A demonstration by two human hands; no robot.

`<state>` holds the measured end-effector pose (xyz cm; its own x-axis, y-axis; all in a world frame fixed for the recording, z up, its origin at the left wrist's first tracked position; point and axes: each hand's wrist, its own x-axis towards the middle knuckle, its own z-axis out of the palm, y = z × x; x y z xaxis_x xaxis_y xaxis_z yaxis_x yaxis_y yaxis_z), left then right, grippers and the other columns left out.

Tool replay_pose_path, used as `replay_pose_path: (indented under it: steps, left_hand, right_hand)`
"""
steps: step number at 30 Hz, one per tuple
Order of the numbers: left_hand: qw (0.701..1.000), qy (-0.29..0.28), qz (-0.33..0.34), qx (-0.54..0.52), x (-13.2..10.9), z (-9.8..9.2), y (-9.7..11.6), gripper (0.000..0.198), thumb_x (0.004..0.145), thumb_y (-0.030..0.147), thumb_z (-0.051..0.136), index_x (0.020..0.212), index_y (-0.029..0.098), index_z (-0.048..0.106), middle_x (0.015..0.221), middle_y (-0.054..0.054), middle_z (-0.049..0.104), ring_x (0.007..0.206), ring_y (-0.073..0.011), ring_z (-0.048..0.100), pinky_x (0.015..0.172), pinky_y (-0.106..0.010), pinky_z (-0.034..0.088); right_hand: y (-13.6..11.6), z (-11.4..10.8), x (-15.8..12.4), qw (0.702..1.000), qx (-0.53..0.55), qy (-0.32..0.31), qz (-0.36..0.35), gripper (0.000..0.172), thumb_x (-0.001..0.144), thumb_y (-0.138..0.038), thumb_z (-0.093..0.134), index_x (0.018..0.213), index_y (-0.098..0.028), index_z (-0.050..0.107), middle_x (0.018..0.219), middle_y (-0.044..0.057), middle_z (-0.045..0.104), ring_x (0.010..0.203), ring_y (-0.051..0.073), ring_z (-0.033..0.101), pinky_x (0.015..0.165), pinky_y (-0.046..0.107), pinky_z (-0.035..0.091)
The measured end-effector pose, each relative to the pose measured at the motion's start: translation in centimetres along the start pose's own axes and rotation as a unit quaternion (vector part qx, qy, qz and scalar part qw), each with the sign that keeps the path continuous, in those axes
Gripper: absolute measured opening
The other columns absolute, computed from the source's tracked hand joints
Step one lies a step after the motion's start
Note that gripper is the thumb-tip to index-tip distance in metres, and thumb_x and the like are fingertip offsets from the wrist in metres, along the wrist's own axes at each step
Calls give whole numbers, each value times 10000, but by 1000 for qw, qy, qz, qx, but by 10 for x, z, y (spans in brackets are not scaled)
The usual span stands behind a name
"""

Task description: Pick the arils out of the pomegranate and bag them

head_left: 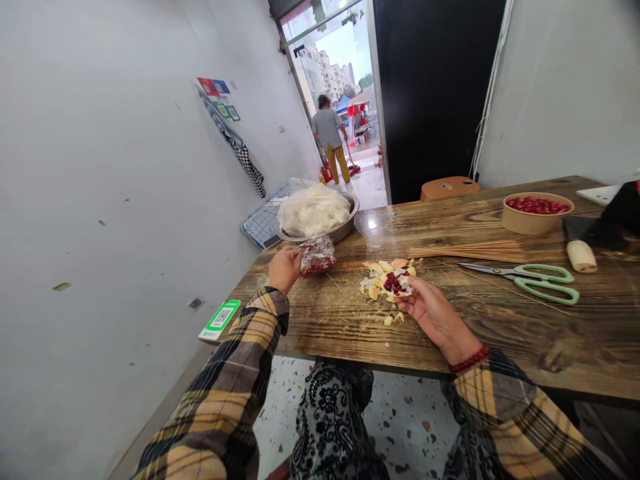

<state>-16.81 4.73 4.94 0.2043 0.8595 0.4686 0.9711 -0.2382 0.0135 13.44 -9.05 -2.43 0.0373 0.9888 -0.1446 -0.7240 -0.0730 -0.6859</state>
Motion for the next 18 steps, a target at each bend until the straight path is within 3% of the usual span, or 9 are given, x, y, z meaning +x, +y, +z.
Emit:
replay_pose_path:
  steps: [6, 12, 14, 18]
  left_hand:
    - [998, 45, -35, 23, -22, -11, -6, 336, 894, 332, 414, 819, 186, 707, 970, -98, 647, 853, -218, 611, 724, -309, 449]
    - [1000, -25, 12, -8, -53, 2, -11, 219, 826, 323, 555, 891, 185, 713, 961, -93, 633, 921, -221, 603, 865, -329, 457]
    - [999, -29, 25, -27, -59, 3, -13, 275, 799, 374, 604, 958, 175, 706, 1017, -103, 626, 987, -229, 590, 917, -340, 448]
    - [997, -28, 30, -69, -67, 0, -14, 323, 903, 352, 450, 1009, 165, 692, 1057, -115, 624, 1050, -214, 574, 953, -350, 441]
  right_hand:
    - [1, -4, 1, 1000, -6, 3, -2, 160, 735, -300, 719, 848, -187, 709, 788, 23, 743, 568, 119, 666, 485, 192, 528]
    - [1, -4, -1, 1000, -2, -11, -1, 193, 716, -288, 739, 874, -187, 697, 771, 17, 745, 571, 126, 676, 484, 191, 529]
    - [1, -4, -1, 1000, -1, -10, -2, 200, 718, -291, 738, 887, -193, 696, 787, 15, 747, 570, 125, 677, 476, 188, 525]
    - [1, -7, 0, 1000, 2, -17, -2, 191, 728, -299, 733, 875, -184, 693, 789, 12, 743, 573, 117, 673, 472, 177, 516]
